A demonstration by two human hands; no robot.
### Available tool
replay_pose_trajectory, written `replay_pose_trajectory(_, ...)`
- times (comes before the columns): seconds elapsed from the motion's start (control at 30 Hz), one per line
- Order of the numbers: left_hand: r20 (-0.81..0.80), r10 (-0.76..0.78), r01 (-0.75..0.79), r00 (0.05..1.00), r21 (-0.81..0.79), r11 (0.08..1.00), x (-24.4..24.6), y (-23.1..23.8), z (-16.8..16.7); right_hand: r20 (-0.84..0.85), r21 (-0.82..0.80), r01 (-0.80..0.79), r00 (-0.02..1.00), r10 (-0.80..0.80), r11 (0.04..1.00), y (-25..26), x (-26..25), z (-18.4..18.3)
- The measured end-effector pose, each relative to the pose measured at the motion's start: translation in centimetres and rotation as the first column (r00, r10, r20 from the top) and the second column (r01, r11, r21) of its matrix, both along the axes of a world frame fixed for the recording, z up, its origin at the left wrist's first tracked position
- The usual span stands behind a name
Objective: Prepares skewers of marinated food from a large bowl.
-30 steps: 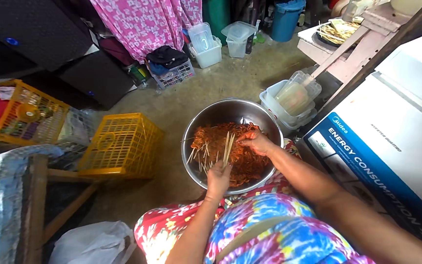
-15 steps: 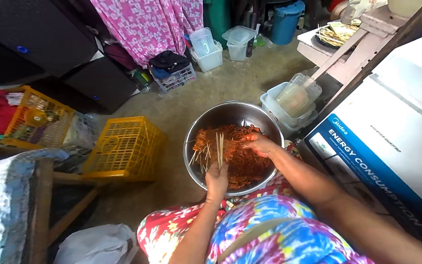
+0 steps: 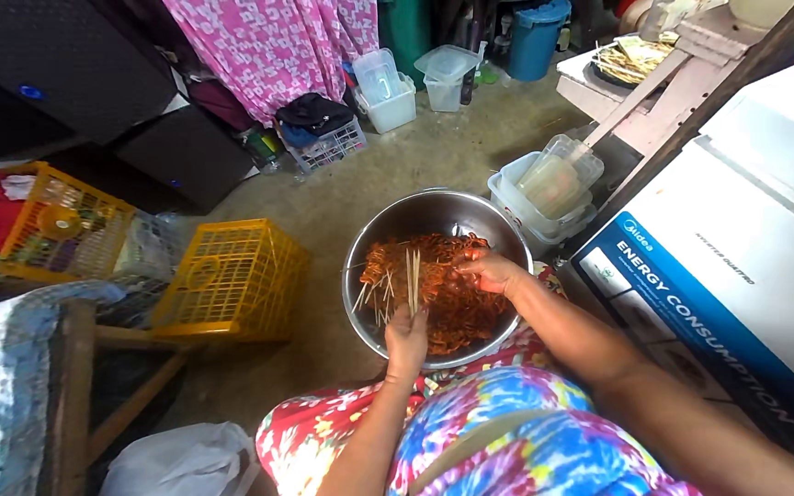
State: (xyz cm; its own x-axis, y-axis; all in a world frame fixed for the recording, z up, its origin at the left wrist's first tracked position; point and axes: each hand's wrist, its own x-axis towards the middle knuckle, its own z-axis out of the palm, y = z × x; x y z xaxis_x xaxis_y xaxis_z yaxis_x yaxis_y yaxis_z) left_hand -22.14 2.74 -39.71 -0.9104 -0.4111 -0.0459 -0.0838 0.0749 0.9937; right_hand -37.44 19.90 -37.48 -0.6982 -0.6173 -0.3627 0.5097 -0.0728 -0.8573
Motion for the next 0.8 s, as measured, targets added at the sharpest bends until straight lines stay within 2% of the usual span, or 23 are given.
replay_pose_trajectory(0.17, -0.004, -0.030, 0.030, 1.000, 0.000, 1.000, 0.03, 0.12, 0.20, 0.055, -0.113, 0.204, 0.978, -0.199, 0.972, -0.23, -0.26, -0.03)
replay_pose_trajectory(0.33, 0.012, -0.105, 0.106, 0.994, -0.048, 0.993, 0.19, 0.08, 0.39, 0.039, -0.135, 0.275, 0.962, -0.272, 0.952, -0.33, -0.39, -0.39)
replay_pose_trajectory(0.8, 0.020, -0.121, 0.122, 0.992, -0.073, 0.990, 0.25, 0.19, 0.60, -0.082, -0.057, 0.182, 0.979, -0.186, 0.982, -0.28, -0.04, -0.13)
